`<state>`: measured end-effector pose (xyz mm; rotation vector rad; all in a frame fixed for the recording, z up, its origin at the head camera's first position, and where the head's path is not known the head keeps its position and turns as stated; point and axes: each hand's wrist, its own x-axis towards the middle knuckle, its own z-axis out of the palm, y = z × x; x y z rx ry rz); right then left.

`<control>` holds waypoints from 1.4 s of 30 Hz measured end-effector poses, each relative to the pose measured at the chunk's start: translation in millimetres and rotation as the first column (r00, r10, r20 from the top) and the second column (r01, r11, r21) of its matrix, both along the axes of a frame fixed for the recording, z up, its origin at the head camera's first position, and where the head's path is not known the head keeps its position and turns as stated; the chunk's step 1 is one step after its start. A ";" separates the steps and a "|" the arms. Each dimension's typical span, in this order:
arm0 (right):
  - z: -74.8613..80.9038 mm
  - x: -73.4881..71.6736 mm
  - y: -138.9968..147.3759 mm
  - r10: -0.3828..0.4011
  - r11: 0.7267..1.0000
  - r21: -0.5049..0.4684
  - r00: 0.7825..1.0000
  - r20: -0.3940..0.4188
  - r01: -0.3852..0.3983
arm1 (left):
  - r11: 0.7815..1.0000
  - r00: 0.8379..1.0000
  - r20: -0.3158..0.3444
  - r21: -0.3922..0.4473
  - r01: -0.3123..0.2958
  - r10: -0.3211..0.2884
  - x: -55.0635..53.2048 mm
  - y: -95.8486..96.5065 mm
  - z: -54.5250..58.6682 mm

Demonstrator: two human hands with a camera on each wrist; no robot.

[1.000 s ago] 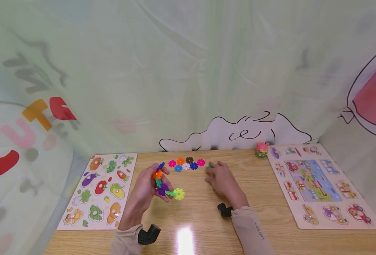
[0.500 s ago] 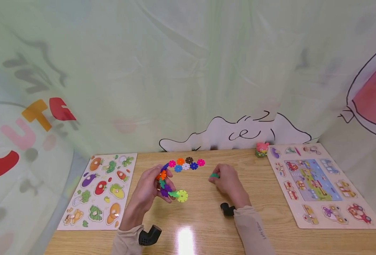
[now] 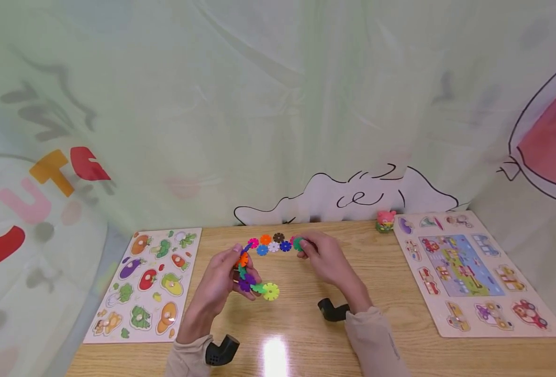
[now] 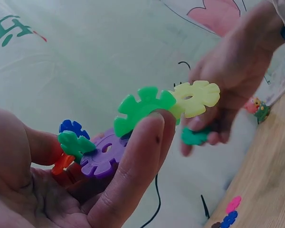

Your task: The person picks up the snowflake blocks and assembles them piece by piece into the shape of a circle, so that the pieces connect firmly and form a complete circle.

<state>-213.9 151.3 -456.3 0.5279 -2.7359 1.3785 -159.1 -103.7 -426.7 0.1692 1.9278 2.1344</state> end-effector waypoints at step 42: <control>48.4 52.7 -48.7 0.003 0.865 -0.461 0.922 -0.387 -0.197 | 0.993 0.967 -0.231 -0.056 0.100 -0.110 19.5 15.0 18.7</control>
